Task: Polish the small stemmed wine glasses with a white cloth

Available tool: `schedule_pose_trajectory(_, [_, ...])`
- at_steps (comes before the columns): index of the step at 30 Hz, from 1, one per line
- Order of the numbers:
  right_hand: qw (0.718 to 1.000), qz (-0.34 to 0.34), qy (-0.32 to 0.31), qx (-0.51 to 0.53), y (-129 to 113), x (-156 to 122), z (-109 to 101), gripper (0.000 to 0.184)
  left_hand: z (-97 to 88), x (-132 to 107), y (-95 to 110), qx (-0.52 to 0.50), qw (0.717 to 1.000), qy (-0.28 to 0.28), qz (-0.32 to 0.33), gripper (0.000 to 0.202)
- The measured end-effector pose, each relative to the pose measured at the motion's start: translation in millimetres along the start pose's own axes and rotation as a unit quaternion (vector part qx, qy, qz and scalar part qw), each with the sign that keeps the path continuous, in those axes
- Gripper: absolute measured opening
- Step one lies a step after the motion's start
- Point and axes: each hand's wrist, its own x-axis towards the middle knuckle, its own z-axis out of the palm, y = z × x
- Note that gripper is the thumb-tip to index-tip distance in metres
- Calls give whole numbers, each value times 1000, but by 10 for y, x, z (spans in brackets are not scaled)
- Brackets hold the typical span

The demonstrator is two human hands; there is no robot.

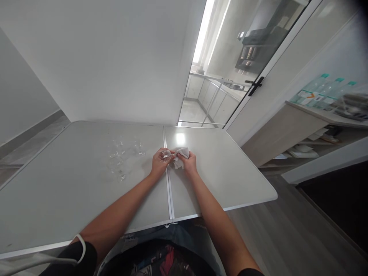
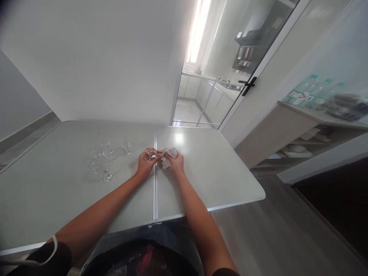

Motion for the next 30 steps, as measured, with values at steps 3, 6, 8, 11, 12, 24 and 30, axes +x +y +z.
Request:
schedule_pose_trajectory(3, [999,25,-33,17,-10,-12,29,40,1,-2,2,3,1000,0,2,40])
schedule_pose_trajectory(6, [998,35,-43,-2,-14,-14,38,41,-20,8,-3,11,1000,9,7,40])
schedule_pose_trajectory(8, [999,29,-25,-8,-18,-6,20,41,-36,16,-4,11,1000,21,11,41])
schedule_pose_trajectory(11, [1000,11,13,-4,-17,14,-15,41,-37,17,10,8,1000,25,12,41])
schedule_pose_trajectory(12, [1000,7,18,-3,-12,20,-21,40,-31,14,17,6,1000,19,10,41])
schedule_pose_trajectory(24, [999,-15,25,-36,-15,17,-25,39,-13,-4,21,8,1000,11,16,39])
schedule_pose_trajectory(30, [1000,8,1,-23,-5,11,-11,40,-9,7,47,2,1000,8,9,42])
